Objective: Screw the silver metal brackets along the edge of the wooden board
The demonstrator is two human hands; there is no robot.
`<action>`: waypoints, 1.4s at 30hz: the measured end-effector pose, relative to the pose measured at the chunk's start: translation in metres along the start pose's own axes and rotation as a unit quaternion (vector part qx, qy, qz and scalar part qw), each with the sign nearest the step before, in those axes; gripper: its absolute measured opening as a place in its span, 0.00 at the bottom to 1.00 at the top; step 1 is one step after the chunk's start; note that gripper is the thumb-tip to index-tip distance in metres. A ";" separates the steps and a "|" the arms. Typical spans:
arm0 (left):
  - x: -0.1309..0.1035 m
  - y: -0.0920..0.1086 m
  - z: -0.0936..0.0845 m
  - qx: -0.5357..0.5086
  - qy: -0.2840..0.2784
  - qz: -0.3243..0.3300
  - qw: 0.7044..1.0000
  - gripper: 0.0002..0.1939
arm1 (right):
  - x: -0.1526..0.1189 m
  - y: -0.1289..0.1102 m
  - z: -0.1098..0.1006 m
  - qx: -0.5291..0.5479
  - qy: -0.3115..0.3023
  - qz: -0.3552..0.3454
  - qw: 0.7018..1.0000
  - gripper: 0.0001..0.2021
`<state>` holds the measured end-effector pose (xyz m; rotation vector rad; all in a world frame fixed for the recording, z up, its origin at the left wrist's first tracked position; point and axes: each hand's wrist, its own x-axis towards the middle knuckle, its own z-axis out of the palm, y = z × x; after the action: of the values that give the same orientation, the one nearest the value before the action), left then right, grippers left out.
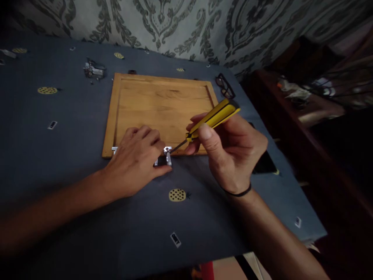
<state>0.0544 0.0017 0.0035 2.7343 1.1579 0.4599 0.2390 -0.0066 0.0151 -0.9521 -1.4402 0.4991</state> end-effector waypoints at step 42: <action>0.000 0.002 0.001 0.021 -0.007 -0.007 1.000 0.15 | 0.002 0.001 -0.003 -0.040 -0.046 -0.066 0.996 0.04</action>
<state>0.0564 0.0005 0.0033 2.7571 1.1968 0.4186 0.2422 -0.0055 0.0159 -0.8998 -1.6051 0.3935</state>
